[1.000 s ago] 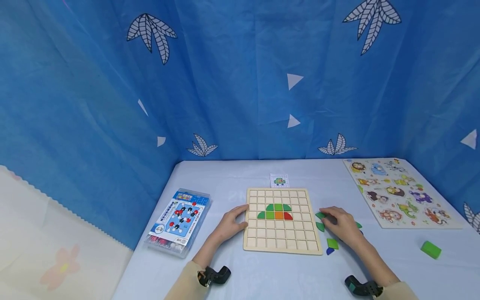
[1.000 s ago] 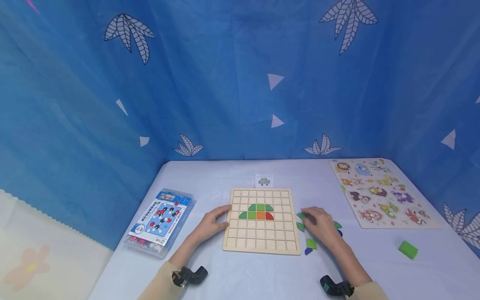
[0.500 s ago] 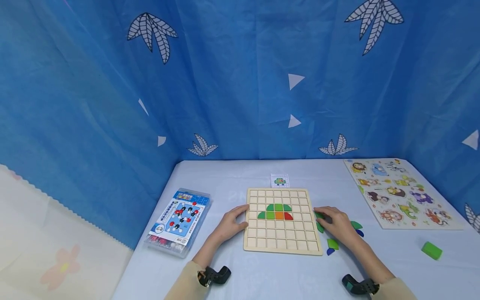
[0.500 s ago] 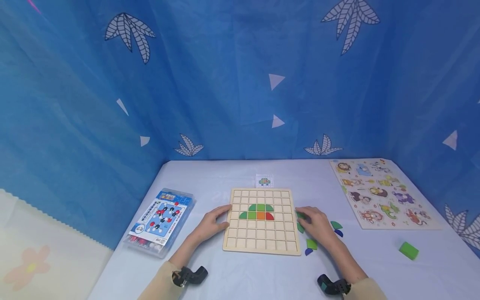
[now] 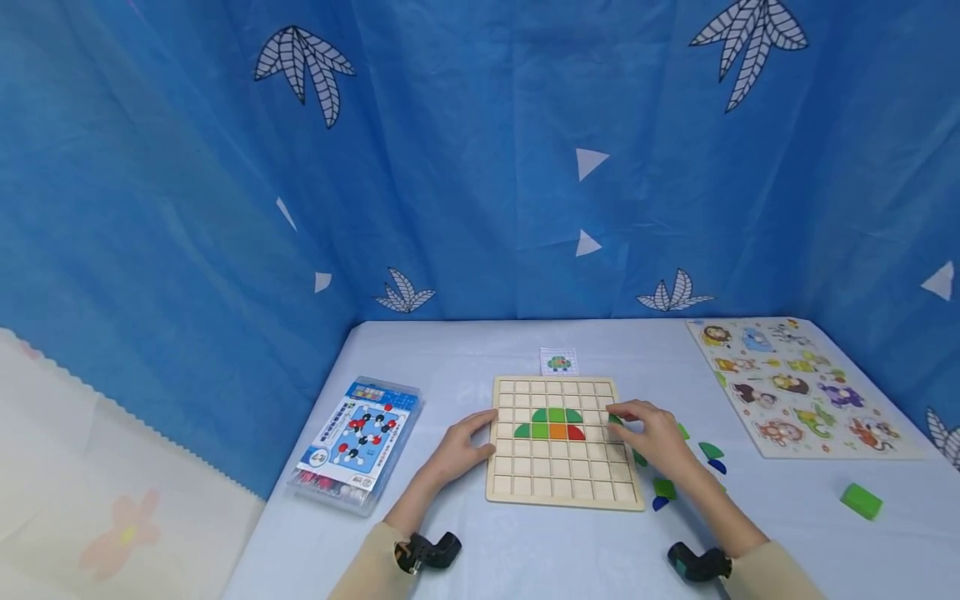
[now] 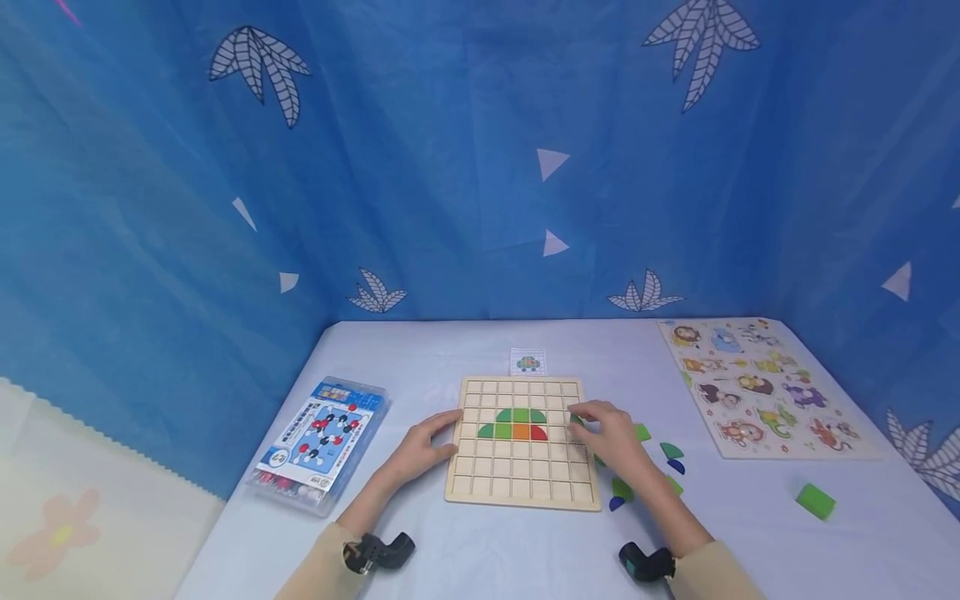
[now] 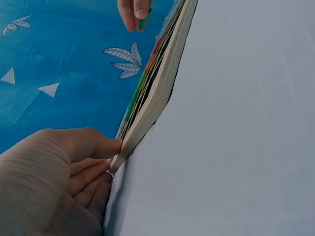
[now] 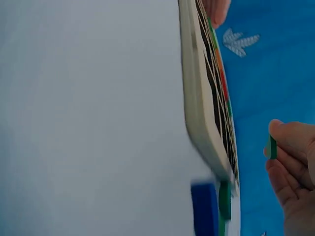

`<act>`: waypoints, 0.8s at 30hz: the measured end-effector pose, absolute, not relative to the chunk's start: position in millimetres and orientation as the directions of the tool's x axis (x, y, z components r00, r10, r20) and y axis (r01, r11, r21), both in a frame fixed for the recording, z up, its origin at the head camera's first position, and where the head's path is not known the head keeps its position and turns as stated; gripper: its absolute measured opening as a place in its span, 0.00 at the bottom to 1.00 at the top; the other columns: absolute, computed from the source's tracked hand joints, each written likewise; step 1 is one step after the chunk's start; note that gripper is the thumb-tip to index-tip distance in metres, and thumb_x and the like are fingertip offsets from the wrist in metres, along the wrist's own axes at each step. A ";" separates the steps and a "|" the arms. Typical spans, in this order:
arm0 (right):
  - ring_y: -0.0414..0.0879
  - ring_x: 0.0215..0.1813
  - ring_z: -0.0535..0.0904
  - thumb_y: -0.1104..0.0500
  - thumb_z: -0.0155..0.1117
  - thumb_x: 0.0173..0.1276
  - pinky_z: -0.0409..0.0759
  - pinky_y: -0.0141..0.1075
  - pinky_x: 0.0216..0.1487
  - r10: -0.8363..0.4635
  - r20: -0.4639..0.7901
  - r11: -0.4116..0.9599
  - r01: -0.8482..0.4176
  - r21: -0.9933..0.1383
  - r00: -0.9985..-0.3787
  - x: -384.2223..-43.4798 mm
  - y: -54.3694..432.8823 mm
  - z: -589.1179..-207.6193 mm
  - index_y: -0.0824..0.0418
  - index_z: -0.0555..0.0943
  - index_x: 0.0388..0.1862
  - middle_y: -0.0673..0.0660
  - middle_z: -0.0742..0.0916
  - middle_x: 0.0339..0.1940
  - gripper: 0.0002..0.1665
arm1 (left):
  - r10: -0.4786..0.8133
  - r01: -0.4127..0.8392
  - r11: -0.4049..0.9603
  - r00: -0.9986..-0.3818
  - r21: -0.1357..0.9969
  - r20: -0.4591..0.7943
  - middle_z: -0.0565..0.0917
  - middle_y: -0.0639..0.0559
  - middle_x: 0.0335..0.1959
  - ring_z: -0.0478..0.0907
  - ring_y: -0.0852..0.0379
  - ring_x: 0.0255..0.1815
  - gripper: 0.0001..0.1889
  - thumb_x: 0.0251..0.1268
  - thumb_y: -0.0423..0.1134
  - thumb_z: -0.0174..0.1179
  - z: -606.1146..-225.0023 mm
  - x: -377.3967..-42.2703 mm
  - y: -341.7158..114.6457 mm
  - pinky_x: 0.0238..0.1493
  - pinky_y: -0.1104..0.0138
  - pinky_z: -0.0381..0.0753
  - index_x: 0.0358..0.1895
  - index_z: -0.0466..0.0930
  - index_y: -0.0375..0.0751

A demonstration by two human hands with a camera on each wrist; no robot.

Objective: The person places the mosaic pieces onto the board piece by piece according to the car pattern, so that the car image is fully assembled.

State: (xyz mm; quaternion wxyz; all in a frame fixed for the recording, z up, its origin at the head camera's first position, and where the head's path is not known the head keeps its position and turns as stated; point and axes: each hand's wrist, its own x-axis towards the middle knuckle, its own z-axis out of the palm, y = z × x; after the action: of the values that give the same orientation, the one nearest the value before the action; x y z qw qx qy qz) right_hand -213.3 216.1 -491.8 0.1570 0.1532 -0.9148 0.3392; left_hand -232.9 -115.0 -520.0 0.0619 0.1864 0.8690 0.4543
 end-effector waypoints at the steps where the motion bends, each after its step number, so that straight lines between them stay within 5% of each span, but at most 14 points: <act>1: 0.52 0.41 0.81 0.62 0.72 0.57 0.82 0.47 0.40 -0.190 0.392 0.718 -0.399 -0.570 -0.900 -214.0 211.7 -491.9 0.65 0.83 0.46 0.57 0.85 0.40 0.17 | 0.382 0.268 0.517 -0.922 0.813 0.061 0.66 0.46 0.68 0.58 0.47 0.70 0.30 0.61 0.33 0.61 -520.0 -232.9 -114.9 0.68 0.55 0.60 0.68 0.65 0.38; 8: 0.48 0.43 0.81 0.63 0.73 0.55 0.83 0.41 0.42 -0.255 0.364 0.731 -0.425 -0.534 -0.896 -219.9 195.1 -505.0 0.63 0.84 0.45 0.55 0.85 0.41 0.17 | 0.390 0.272 0.500 -0.918 0.822 0.067 0.67 0.46 0.68 0.59 0.47 0.70 0.30 0.61 0.33 0.61 -518.5 -233.1 -112.8 0.68 0.55 0.60 0.68 0.66 0.38; 18: 0.52 0.48 0.79 0.61 0.74 0.55 0.80 0.47 0.49 -0.289 0.368 0.759 -0.446 -0.475 -0.884 -221.2 193.1 -512.5 0.62 0.84 0.46 0.56 0.85 0.44 0.19 | 0.388 0.281 0.508 -0.919 0.815 0.075 0.67 0.45 0.68 0.59 0.47 0.70 0.30 0.61 0.33 0.61 -518.3 -233.3 -114.4 0.68 0.55 0.60 0.68 0.65 0.37; 24: 0.47 0.43 0.81 0.62 0.73 0.55 0.82 0.43 0.44 -0.287 0.367 0.746 -0.447 -0.493 -0.885 -220.2 193.6 -512.8 0.62 0.84 0.45 0.55 0.85 0.43 0.17 | 0.389 0.280 0.499 -0.918 0.820 0.076 0.67 0.46 0.68 0.59 0.47 0.70 0.30 0.61 0.33 0.61 -519.2 -232.9 -114.9 0.68 0.55 0.60 0.68 0.66 0.37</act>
State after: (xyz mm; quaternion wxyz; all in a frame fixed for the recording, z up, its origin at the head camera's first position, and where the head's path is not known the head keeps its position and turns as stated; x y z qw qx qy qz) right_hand -220.2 193.6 -512.8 0.1350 0.1984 -0.9246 0.2957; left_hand -232.9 -114.9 -519.2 0.0591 0.1935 0.8638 0.4614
